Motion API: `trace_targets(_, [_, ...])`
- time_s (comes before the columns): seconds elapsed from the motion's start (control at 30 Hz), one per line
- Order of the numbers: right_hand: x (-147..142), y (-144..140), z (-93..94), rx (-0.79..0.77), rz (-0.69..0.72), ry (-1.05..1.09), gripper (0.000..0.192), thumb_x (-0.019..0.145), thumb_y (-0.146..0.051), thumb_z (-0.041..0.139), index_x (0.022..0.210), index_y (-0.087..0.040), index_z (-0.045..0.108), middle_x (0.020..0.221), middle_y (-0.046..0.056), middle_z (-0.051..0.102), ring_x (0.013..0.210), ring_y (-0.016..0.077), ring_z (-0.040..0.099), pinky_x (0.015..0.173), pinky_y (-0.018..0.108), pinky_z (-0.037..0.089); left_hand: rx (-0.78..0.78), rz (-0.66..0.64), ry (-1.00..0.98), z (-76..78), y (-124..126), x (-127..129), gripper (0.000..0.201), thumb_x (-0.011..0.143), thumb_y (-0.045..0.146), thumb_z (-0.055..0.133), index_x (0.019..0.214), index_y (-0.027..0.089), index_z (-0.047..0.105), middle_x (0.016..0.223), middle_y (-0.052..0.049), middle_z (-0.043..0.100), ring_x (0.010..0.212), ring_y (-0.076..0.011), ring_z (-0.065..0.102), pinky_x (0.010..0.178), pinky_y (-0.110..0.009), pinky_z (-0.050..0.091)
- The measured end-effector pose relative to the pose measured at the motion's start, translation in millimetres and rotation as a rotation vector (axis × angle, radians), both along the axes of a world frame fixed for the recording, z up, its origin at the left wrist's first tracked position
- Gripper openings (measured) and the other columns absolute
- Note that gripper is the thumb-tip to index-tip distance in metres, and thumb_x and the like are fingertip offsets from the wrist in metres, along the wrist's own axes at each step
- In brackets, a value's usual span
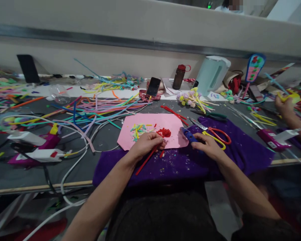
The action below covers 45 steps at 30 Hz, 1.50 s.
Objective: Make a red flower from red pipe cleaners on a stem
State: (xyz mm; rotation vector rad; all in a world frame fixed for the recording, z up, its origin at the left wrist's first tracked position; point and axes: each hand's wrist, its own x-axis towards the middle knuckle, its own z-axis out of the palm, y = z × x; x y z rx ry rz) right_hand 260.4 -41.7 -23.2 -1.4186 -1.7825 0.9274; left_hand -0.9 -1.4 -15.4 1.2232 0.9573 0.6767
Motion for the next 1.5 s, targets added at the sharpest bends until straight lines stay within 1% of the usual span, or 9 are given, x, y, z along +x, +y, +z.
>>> trace_targets(0.17, [5.9, -3.7, 4.6, -0.016, -0.129, 0.362, 0.031, 0.073, -0.034, 0.045, 0.093, -0.015, 0.058, 0.075, 0.007, 0.063, 0.061, 0.0188, 0.057, 0.051, 0.028, 0.044, -0.026, 0.014, -0.040, 0.1, 0.7, -0.5, 0.018, 0.068, 0.030, 0.063, 0.067, 0.013, 0.059, 0.070, -0.007, 0.067, 0.062, -0.0142, 0.062, 0.053, -0.022, 0.043])
trace_targets(0.27, [3.1, -7.5, 14.1, -0.007, -0.116, 0.506, 0.041, 0.075, -0.040, 0.036, 0.098, -0.015, 0.057, 0.079, 0.011, 0.062, 0.059, 0.0198, 0.058, 0.046, 0.029, 0.043, -0.052, 0.068, -0.096, 3.4, 1.1, -3.7, 0.021, 0.066, 0.033, 0.065, 0.070, 0.013, 0.060, 0.073, -0.007, 0.067, 0.059, -0.0125, 0.060, 0.049, -0.020, 0.041])
trace_targets(0.37, [-8.1, -11.8, 22.2, -0.004, -0.099, 0.566, 0.050, 0.079, -0.050, 0.029, 0.103, -0.014, 0.054, 0.083, 0.012, 0.061, 0.055, 0.0180, 0.056, 0.043, 0.029, 0.042, -0.031, 0.138, -0.128, 8.3, 1.8, -7.8, 0.023, 0.066, 0.034, 0.066, 0.071, 0.012, 0.062, 0.068, -0.005, 0.065, 0.045, -0.0058, 0.051, 0.037, -0.015, 0.030])
trace_targets(0.5, [-33.1, -18.6, 21.6, 0.007, -0.036, 0.573, 0.055, 0.079, -0.059, 0.032, 0.105, -0.016, 0.052, 0.080, 0.010, 0.060, 0.052, 0.0157, 0.054, 0.041, 0.026, 0.041, -0.091, 0.140, -0.259, 10.4, 3.2, -12.2, 0.023, 0.067, 0.034, 0.065, 0.068, 0.011, 0.061, 0.059, -0.002, 0.062, 0.032, 0.0001, 0.033, 0.029, -0.015, 0.017])
trace_targets(0.67, [-64.3, -24.0, 12.5, 0.015, 0.090, 0.536, 0.050, 0.079, -0.058, 0.038, 0.101, -0.018, 0.055, 0.069, 0.006, 0.060, 0.047, 0.0150, 0.052, 0.043, 0.027, 0.043, -0.109, 0.184, -0.334, 9.1, 3.1, -13.9, 0.022, 0.067, 0.033, 0.065, 0.070, 0.011, 0.062, 0.056, -0.001, 0.062, 0.032, -0.0006, 0.039, 0.029, -0.013, 0.022])
trace_targets(0.83, [-82.0, -21.1, 15.7, 0.057, 0.113, 0.506, 0.047, 0.078, -0.056, 0.040, 0.099, -0.017, 0.057, 0.076, 0.007, 0.061, 0.047, 0.0139, 0.052, 0.045, 0.028, 0.043, -0.096, 0.180, -0.341, 13.0, 2.2, -14.5, 0.022, 0.068, 0.032, 0.064, 0.065, 0.011, 0.061, 0.044, 0.001, 0.056, 0.030, -0.0013, 0.039, 0.028, -0.012, 0.023])
trace_targets(0.93, [-85.6, -19.0, 17.4, 0.069, 0.113, 0.445, 0.046, 0.078, -0.055, 0.042, 0.095, -0.016, 0.058, 0.074, 0.007, 0.062, 0.047, 0.0140, 0.052, 0.046, 0.028, 0.042, -0.099, 0.183, -0.339, 14.2, 2.1, -14.5, 0.022, 0.067, 0.032, 0.066, 0.069, 0.011, 0.063, 0.044, 0.001, 0.056, 0.031, -0.0024, 0.041, 0.029, -0.012, 0.025])
trace_targets(1.07, [-85.2, -18.0, 12.2, 0.136, 0.106, 0.425, 0.039, 0.080, -0.050, 0.043, 0.088, -0.015, 0.060, 0.056, 0.003, 0.057, 0.050, 0.0162, 0.052, 0.053, 0.030, 0.043, -0.075, 0.193, -0.329, 13.4, 1.9, -13.9, 0.024, 0.065, 0.032, 0.068, 0.074, 0.010, 0.064, 0.054, -0.002, 0.062, 0.034, -0.0034, 0.046, 0.030, -0.013, 0.029])
trace_targets(1.5, [-81.1, -18.7, 5.6, 0.184, 0.113, 0.318, 0.036, 0.082, -0.045, 0.045, 0.064, -0.017, 0.058, 0.060, 0.003, 0.053, 0.051, 0.0137, 0.048, 0.053, 0.028, 0.038, -0.011, 0.225, -0.286, 11.8, 0.5, -13.3, 0.021, 0.067, 0.032, 0.067, 0.069, 0.012, 0.061, 0.048, 0.001, 0.058, 0.036, -0.0039, 0.048, 0.033, -0.012, 0.033])
